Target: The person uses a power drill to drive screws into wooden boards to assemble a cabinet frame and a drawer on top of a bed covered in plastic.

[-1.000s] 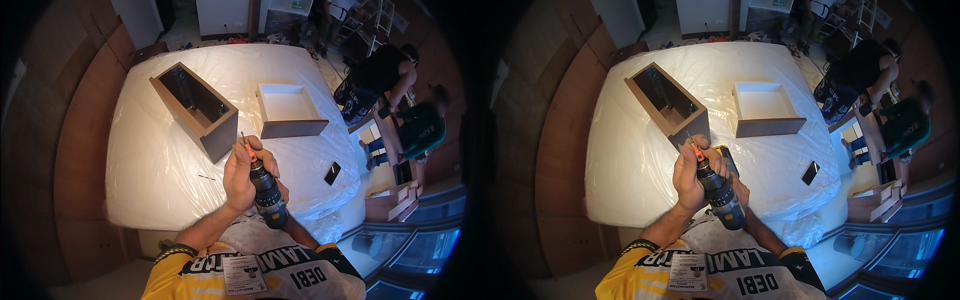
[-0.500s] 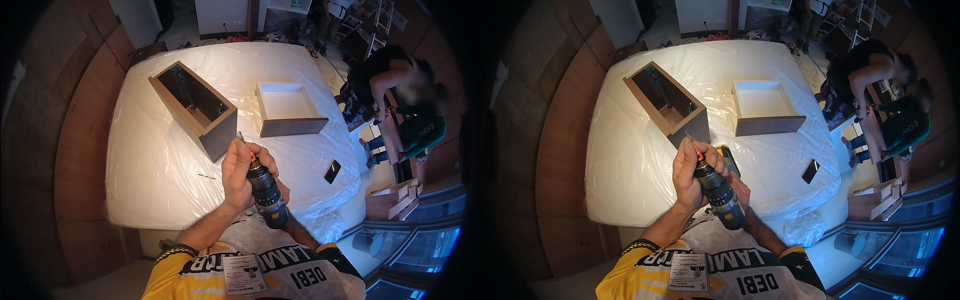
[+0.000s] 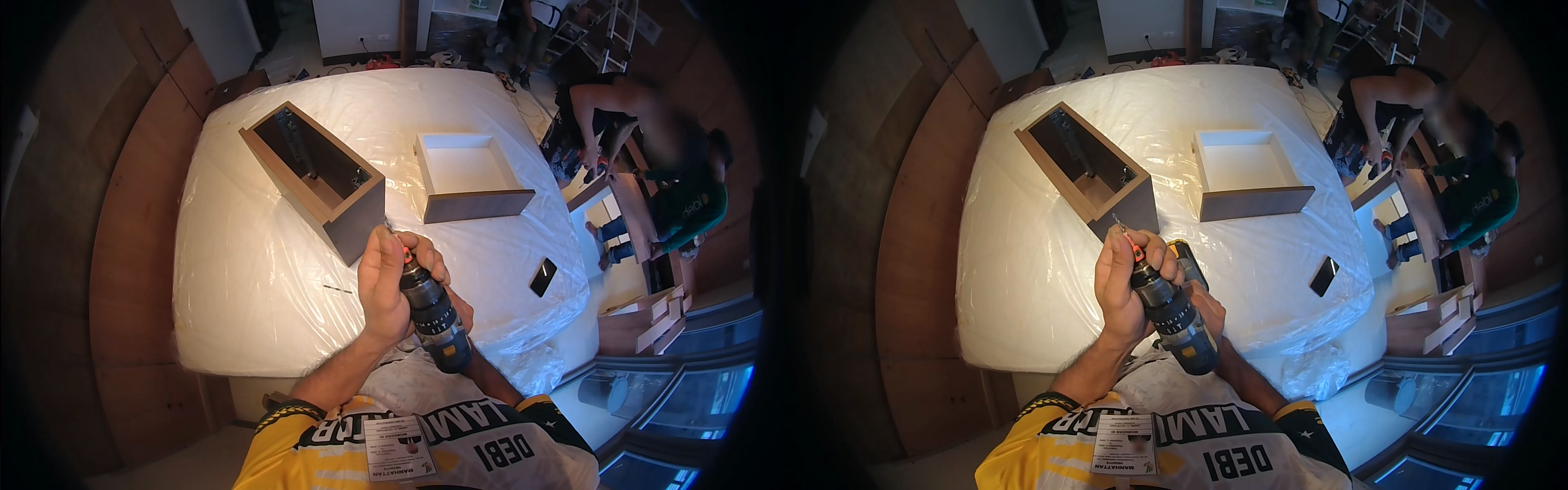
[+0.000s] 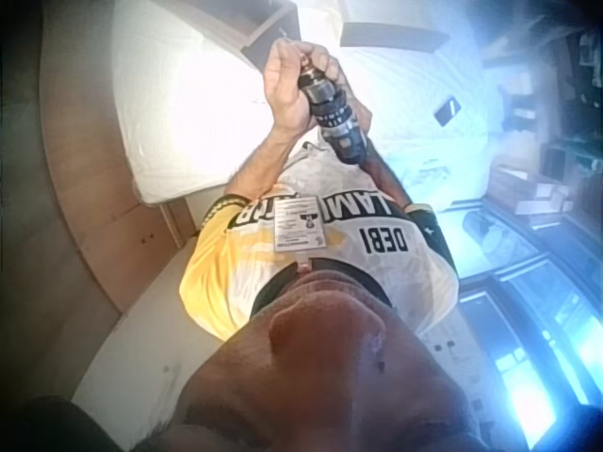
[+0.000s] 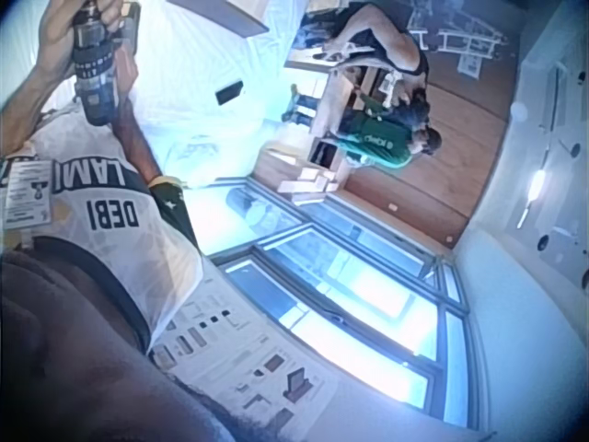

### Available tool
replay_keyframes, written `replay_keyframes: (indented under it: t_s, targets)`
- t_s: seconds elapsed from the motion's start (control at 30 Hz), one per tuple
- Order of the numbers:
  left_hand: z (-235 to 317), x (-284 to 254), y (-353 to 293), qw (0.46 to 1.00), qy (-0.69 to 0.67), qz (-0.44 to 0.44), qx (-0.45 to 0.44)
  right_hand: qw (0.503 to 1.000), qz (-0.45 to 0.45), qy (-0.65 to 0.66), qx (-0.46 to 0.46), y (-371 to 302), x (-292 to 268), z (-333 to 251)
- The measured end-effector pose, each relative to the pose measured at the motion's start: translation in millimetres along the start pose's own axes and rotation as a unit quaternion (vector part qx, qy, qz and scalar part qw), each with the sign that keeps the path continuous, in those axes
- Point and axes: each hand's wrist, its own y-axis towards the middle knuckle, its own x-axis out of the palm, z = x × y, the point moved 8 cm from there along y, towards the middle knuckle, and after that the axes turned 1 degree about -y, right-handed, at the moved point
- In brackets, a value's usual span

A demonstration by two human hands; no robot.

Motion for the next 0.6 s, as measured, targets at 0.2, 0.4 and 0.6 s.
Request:
replay_keyframes:
  t_s: [0.2, 0.4, 0.6]
  targets:
    - [3, -1, 0, 1.000, 0.017, -0.001, 0.012, 1.000, 0.003, 0.006, 0.012, 1, 2, -2]
    - [3, 1, 0, 0.999, 0.033, -0.009, 0.006, 1.000, 0.002, -0.017, -0.015, 3, 0, -2]
    - [-1, 5, 4, 0.999, -0.006, -0.009, -0.035, 0.998, 0.023, -0.056, 0.021, 3, 1, -5]
